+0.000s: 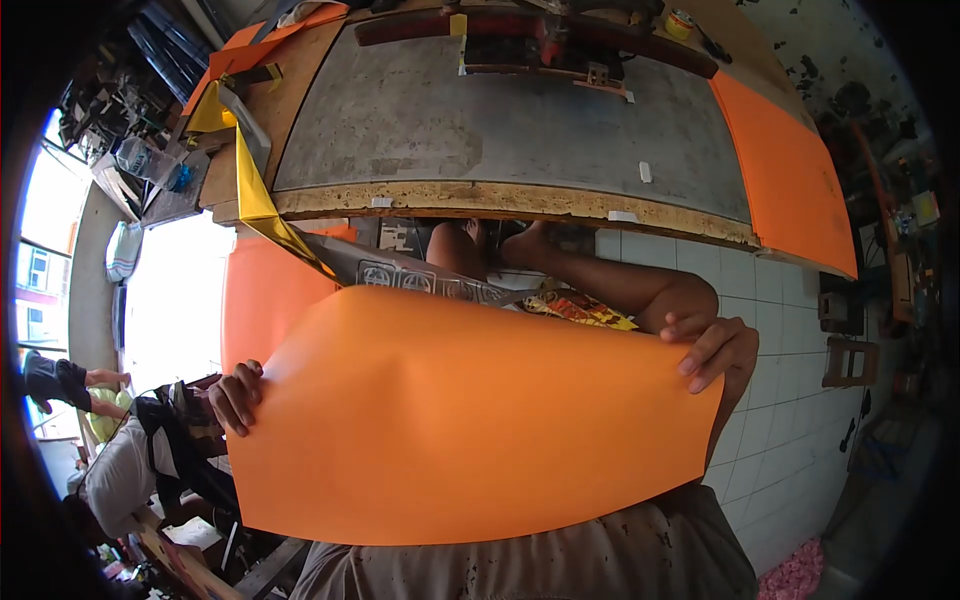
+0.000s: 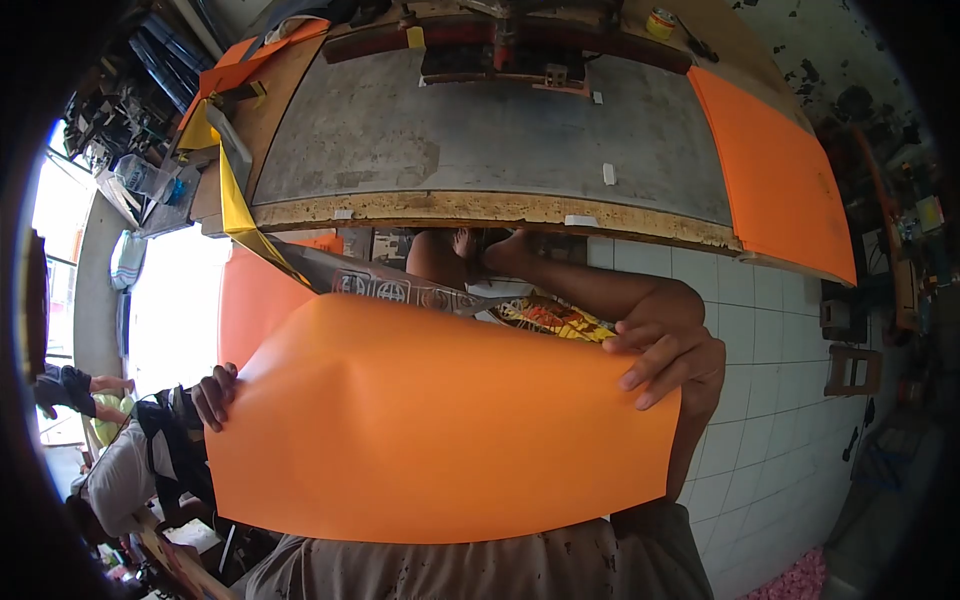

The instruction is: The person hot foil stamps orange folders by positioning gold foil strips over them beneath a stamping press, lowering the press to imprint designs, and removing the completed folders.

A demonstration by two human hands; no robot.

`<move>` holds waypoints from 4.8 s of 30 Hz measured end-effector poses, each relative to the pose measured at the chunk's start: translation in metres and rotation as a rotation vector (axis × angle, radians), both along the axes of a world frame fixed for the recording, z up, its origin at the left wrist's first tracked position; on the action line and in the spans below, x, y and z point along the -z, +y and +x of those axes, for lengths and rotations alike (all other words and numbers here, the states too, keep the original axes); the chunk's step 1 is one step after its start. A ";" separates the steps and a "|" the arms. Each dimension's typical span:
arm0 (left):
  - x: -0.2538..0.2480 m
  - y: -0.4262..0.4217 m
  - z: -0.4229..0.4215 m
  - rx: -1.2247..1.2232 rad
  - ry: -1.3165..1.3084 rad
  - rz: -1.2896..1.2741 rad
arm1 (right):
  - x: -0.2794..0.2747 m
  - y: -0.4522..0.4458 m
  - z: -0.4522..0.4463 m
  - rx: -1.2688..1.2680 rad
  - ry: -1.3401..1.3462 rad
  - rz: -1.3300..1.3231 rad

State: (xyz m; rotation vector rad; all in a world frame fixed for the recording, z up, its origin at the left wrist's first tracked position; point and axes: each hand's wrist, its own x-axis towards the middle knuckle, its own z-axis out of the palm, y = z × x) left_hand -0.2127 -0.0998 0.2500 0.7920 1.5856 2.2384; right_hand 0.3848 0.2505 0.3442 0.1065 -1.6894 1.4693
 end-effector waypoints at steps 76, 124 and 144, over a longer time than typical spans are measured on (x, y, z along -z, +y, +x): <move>-0.063 0.287 0.133 -0.034 1.252 -0.522 | 0.011 0.066 -0.056 0.877 -0.801 0.545; -0.025 0.306 0.119 -0.119 1.202 -0.460 | 0.065 0.092 -0.063 1.281 -0.762 0.838; -0.025 0.309 0.122 -0.160 1.199 -0.452 | 0.071 0.094 -0.059 1.280 -0.741 0.885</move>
